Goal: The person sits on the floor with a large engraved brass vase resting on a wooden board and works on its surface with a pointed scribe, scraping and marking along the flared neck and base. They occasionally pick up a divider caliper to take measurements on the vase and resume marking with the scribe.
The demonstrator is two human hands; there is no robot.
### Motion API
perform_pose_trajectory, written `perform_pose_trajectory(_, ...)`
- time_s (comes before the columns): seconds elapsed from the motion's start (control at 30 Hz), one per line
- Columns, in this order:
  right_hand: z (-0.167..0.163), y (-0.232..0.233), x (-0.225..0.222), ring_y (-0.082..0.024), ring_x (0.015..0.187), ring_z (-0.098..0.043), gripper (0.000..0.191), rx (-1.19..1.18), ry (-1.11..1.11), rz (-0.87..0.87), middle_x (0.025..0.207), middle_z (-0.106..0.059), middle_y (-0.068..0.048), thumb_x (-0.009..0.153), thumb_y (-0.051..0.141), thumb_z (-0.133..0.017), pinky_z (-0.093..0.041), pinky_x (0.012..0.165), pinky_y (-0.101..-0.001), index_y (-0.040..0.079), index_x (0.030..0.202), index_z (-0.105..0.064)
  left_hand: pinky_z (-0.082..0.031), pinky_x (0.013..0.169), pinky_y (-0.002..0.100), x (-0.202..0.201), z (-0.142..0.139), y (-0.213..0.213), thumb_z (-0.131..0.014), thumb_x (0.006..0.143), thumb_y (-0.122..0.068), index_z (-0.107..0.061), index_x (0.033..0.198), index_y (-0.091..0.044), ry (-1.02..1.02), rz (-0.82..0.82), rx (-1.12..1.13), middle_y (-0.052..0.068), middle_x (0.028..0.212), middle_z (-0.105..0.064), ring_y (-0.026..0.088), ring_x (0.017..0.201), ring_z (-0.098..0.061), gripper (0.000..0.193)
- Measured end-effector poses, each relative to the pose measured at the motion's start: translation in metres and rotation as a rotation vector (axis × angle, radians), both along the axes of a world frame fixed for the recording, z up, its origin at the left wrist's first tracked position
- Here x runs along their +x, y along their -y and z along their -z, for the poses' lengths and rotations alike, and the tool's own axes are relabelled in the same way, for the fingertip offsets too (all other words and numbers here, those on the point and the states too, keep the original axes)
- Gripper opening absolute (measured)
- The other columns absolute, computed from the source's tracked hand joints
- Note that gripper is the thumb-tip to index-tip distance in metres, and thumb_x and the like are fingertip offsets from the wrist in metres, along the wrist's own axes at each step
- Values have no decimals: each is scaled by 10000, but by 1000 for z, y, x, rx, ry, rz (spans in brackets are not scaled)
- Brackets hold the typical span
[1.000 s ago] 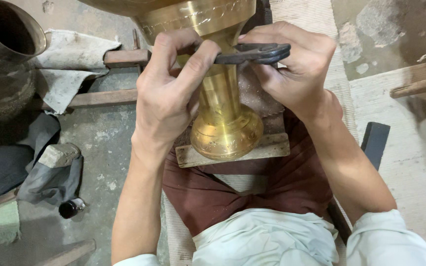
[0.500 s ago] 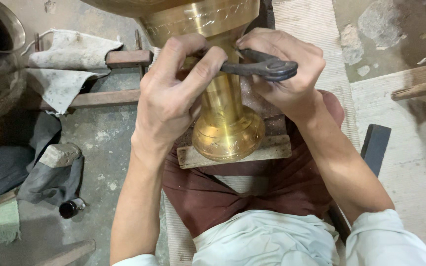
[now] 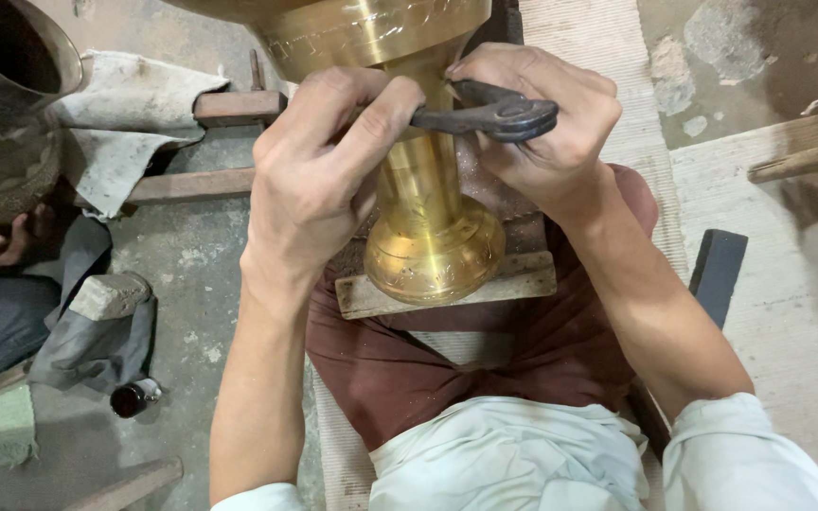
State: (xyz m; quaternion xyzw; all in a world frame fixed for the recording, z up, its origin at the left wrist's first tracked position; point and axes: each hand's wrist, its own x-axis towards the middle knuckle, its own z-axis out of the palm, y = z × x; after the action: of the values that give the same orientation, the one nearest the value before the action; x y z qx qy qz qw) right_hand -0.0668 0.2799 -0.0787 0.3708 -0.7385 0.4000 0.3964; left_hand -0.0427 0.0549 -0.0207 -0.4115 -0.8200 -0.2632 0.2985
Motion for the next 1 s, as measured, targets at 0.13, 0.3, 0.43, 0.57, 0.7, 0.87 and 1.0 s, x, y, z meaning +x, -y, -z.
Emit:
perform_pose_trajectory(0.13,-3,1,-1,-318,922,-761,249,29,-57,24,985,-708,-192,956,133,-740,-641,785,-373,-93,1038,-675,-574,832,364,-2,2,1,-739,962,57,-663,1246,-41,29,8,-16,104,1082,-653,260,981,-670,309)
perform_pose_trajectory(0.3,-3,2,-2,-312,929,-774,227,46,-102,74,989,-721,-180,1068,115,-790,-641,771,-369,-84,1054,-683,-568,815,370,-1,0,2,-723,898,72,-651,1224,-26,7,11,15,118,1089,-643,284,997,-667,348)
perform_pose_trajectory(0.43,-4,0,-1,-310,938,-765,255,45,-77,40,996,-714,-184,1014,139,-750,-639,789,-364,-94,1095,-683,-565,813,373,0,-1,1,-721,891,74,-648,1226,-23,-4,34,15,116,1097,-637,278,965,-667,356)
perform_pose_trajectory(0.57,-3,2,-3,-288,867,-756,318,20,-71,9,960,-709,-181,937,197,-725,-631,743,-341,-89,1074,-694,-568,817,384,-2,1,2,-727,924,77,-671,1212,-19,-6,16,-3,113,1064,-654,269,953,-666,309)
perform_pose_trajectory(0.7,2,3,-5,-277,896,-782,271,36,-123,95,993,-736,-161,1082,191,-803,-639,750,-328,-63,1077,-707,-575,829,350,-1,4,2,-694,922,89,-669,1226,-28,4,-2,-7,101,1085,-664,247,975,-674,326)
perform_pose_trajectory(0.87,8,0,-1,-271,890,-779,239,59,-78,92,975,-740,-155,1023,164,-804,-633,730,-328,-54,1055,-712,-571,795,360,-1,3,2,-725,928,73,-662,1214,-24,-31,36,18,113,1092,-651,269,986,-669,309)
perform_pose_trajectory(1.0,-3,-3,-8,-239,755,-761,148,64,-15,40,902,-763,-156,1046,64,-778,-599,614,-308,-71,991,-753,-584,789,330,0,12,6,-721,982,76,-668,1206,-22,42,10,62,106,1104,-679,228,970,-692,250)
